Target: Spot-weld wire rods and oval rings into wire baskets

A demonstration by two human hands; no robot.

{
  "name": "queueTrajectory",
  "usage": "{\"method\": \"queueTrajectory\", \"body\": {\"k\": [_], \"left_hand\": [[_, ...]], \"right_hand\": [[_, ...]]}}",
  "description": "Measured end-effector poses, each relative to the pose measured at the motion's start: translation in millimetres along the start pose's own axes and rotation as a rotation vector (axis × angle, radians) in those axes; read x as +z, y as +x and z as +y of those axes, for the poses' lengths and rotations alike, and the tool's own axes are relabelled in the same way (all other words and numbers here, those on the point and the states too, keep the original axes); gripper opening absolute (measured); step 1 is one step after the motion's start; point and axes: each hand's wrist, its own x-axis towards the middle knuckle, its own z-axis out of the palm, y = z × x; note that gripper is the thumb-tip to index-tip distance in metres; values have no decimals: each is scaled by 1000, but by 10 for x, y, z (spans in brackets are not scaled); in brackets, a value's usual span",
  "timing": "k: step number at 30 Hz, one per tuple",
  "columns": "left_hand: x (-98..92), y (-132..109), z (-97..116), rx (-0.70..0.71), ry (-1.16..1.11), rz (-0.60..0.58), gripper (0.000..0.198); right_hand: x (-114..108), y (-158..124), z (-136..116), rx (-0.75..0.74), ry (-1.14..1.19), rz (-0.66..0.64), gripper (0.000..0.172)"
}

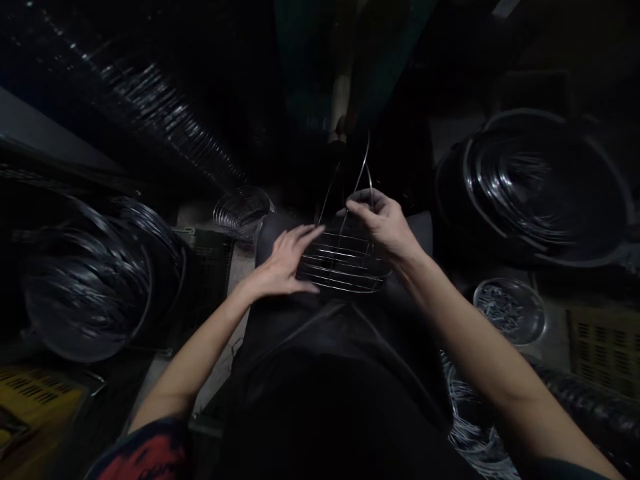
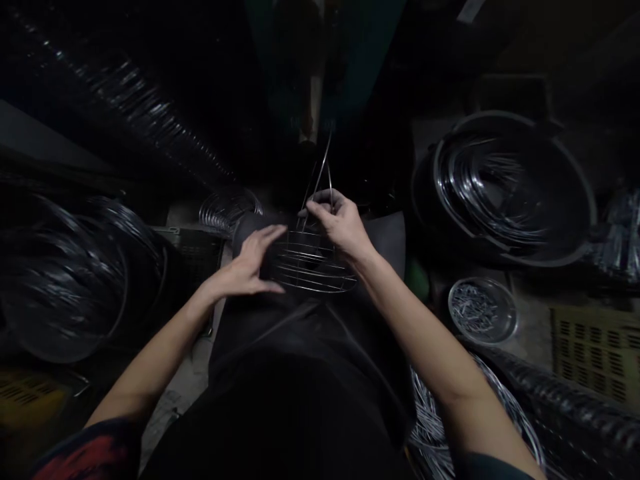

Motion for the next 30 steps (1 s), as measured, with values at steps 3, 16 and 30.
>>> {"method": "queueTrajectory", "body": {"k": [3, 16, 30], "left_hand": [[190, -146, -191, 128, 193, 58, 81], [-148, 729, -139, 517, 154, 523, 86], [-279, 1072, -252, 580, 63, 588, 89]], "right_hand": [[-5, -3, -16, 2, 19, -20, 35], [-59, 558, -542, 61, -3, -69, 31], [-16, 834, -846, 93, -71, -11, 19]]}}
